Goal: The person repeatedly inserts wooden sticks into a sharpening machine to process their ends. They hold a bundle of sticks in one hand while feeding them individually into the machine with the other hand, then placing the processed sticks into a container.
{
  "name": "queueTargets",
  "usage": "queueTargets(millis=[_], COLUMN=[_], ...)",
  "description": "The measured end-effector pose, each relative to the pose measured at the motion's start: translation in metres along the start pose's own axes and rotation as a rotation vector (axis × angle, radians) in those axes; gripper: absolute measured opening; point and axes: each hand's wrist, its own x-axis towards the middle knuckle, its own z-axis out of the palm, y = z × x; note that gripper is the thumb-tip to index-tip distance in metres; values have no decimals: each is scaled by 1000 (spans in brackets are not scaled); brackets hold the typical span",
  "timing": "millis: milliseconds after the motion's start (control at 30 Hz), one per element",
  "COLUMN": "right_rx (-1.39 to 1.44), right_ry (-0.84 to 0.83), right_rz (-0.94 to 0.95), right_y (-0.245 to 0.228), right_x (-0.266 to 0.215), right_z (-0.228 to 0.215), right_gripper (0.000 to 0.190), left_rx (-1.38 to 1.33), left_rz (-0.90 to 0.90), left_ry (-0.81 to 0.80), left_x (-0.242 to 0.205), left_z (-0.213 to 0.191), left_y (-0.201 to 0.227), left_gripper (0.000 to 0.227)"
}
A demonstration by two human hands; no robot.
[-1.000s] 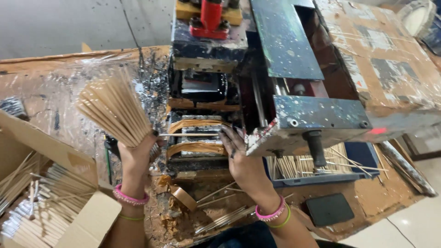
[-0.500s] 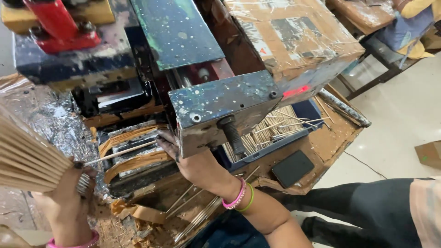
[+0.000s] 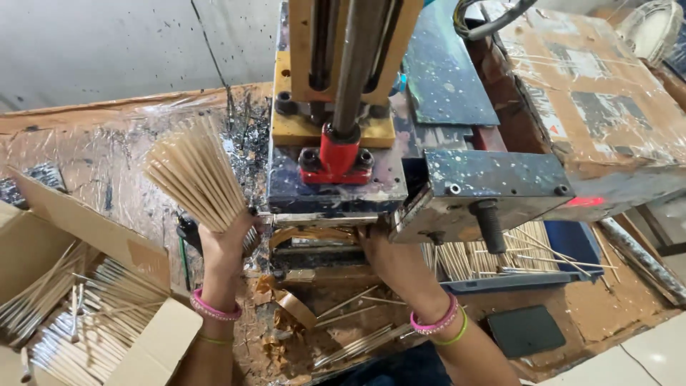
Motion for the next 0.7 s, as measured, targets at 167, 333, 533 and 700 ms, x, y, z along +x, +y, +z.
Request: queueTargets(millis=[167, 333, 533, 700], right_rx=[-109, 278, 215, 804], right_ry=[-319, 150, 304, 138], right_rz=[55, -85, 601, 689], right_y=[-5, 2, 76, 35], right_x=[14, -34, -156, -134], right_z=[-13, -43, -32, -29], right_gripper=[15, 20, 26, 40], left_rx=[296, 303, 157, 107], left_rz=[58, 342, 217, -497], left_ry=[86, 43, -371, -265], left_x=[-30, -84, -134, -140], left_z=[-5, -51, -74, 2], left_y=[-15, -82, -110, -56], left_gripper=[18, 38, 18, 19])
